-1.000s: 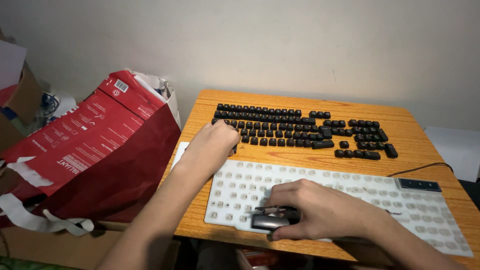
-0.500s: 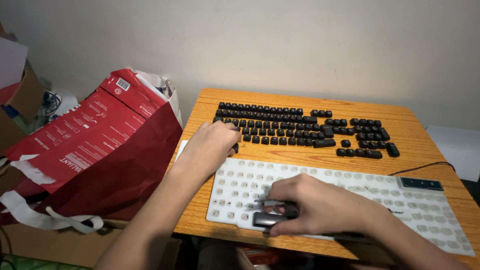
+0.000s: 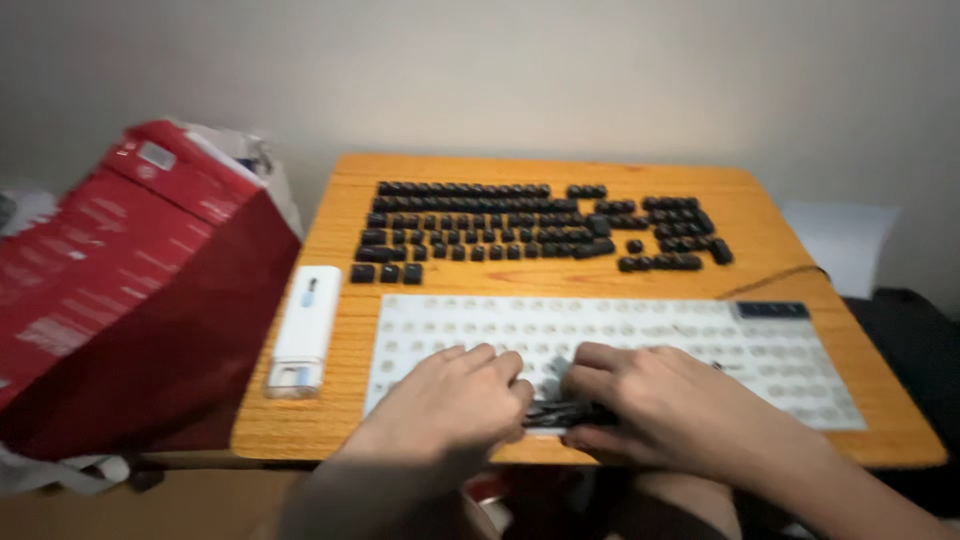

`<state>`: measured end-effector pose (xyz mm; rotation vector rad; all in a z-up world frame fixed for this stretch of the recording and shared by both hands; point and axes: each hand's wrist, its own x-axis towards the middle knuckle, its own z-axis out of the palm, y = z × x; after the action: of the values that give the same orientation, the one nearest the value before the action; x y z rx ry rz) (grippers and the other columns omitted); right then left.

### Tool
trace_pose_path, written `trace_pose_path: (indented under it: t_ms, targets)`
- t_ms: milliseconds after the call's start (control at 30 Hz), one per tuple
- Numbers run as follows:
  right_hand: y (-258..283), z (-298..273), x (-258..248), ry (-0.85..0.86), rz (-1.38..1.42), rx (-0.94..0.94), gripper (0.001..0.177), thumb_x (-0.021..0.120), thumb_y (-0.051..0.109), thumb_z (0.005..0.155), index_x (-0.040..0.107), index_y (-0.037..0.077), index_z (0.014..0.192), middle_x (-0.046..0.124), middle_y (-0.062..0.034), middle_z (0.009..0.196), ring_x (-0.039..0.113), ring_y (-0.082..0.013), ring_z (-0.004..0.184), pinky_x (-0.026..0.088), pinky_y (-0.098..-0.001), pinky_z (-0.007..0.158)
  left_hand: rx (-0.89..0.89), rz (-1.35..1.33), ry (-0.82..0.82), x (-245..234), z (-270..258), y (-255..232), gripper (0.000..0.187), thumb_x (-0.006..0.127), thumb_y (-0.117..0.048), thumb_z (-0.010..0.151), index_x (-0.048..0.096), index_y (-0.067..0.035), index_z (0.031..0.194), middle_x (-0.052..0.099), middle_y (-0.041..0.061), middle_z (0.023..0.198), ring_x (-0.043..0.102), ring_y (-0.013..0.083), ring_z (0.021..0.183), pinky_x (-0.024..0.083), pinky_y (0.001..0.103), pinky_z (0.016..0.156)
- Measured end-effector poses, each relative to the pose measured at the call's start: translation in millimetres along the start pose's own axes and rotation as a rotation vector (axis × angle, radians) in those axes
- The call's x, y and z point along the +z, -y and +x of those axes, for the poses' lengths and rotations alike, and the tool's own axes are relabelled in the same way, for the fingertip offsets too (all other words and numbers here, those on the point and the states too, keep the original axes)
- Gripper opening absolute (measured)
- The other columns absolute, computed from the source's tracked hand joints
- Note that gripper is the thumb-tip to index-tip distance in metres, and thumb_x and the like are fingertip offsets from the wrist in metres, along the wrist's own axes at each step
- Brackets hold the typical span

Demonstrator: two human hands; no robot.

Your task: The person assembles a mechanical keyboard by inserting black keycaps into the white keyboard base using a metal keycap puller. The person then uses a white handheld vacuum cleaner to clean the surface of the keyboard base.

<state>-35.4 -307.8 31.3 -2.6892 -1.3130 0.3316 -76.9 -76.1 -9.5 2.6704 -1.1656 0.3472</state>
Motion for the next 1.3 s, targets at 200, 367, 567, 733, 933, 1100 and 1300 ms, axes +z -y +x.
trace_pose_path:
  t_ms: [200, 367, 567, 733, 933, 1100, 1300]
  targets:
    - [8.1, -1.6, -2.4, -0.073, 0.030, -0.069, 0.032, 0.075, 0.031, 0.080, 0.074, 0.009, 0.104, 0.070, -0.0076, 0.099, 0.069, -0.0336, 0.074, 0.055, -0.0442, 0.067, 0.012, 0.080, 0.019, 10.3, -1.4, -1.8, 0.011, 0.064, -0.007, 0.075, 0.067, -0.001, 0.084, 0.067, 0.014, 0.092, 0.069, 0.0309, 0.094, 0.059, 0.041, 0.071]
    - [9.8, 3.2, -9.4, -0.029, 0.068, -0.072, 0.032, 0.076, 0.029, 0.079, 0.072, 0.007, 0.101, 0.068, -0.0091, 0.095, 0.069, -0.0321, 0.074, 0.056, -0.0430, 0.067, 0.051, 0.042, -0.014, 16.2, 2.7, 6.7, 0.020, 0.065, -0.013, 0.080, 0.065, 0.002, 0.093, 0.065, 0.014, 0.090, 0.067, 0.0295, 0.090, 0.058, 0.040, 0.074]
    - [1.4, 8.5, -6.3, -0.025, 0.149, -0.168, 0.032, 0.074, 0.025, 0.081, 0.066, 0.001, 0.099, 0.066, -0.0121, 0.091, 0.069, -0.0322, 0.076, 0.056, -0.0420, 0.069, 0.090, 0.048, -0.129, 31.2, 0.5, 8.8, 0.029, 0.066, -0.020, 0.075, 0.061, 0.003, 0.093, 0.062, 0.013, 0.091, 0.064, 0.0290, 0.088, 0.056, 0.037, 0.072]
    - [-7.0, 11.1, 0.0, 0.035, 0.206, -0.100, 0.024, 0.069, 0.020, 0.084, 0.067, 0.003, 0.101, 0.069, -0.0130, 0.088, 0.070, -0.0313, 0.076, 0.057, -0.0412, 0.072, 0.124, 0.073, -0.150, 32.3, -6.5, 13.0, 0.015, 0.062, -0.013, 0.087, 0.059, -0.002, 0.096, 0.061, 0.010, 0.094, 0.064, 0.0259, 0.092, 0.056, 0.037, 0.079]
    - [-21.5, 11.3, -0.3, -0.130, 0.341, -0.124, 0.020, 0.067, 0.022, 0.090, 0.073, 0.007, 0.101, 0.076, -0.0096, 0.078, 0.072, -0.0229, 0.067, 0.056, -0.0355, 0.064, 0.093, 0.159, -0.159, 21.6, 4.6, 14.2, 0.022, 0.062, -0.016, 0.085, 0.061, -0.001, 0.100, 0.062, 0.012, 0.086, 0.065, 0.0292, 0.081, 0.054, 0.040, 0.063]
    - [-39.2, 37.8, -14.8, -0.231, 0.405, 0.229, 0.024, 0.066, 0.028, 0.098, 0.082, 0.009, 0.096, 0.064, -0.0167, 0.059, 0.047, -0.0237, 0.052, 0.038, -0.0401, 0.050, 0.038, 0.415, -0.197, -14.9, 14.6, 35.7, 0.030, 0.061, -0.011, 0.093, 0.061, 0.000, 0.120, 0.061, 0.009, 0.088, 0.065, 0.0247, 0.080, 0.054, 0.036, 0.067]
    - [-60.6, 84.8, -32.2, -0.462, 0.522, 0.101, 0.032, 0.079, 0.029, 0.087, 0.080, 0.007, 0.111, 0.081, -0.0085, 0.079, 0.061, -0.0097, 0.065, 0.053, -0.0323, 0.060, -0.240, 0.136, -0.236, -36.8, 28.1, 66.8, 0.027, 0.060, -0.020, 0.097, 0.062, 0.000, 0.117, 0.060, 0.015, 0.104, 0.060, 0.0314, 0.099, 0.051, 0.043, 0.084]
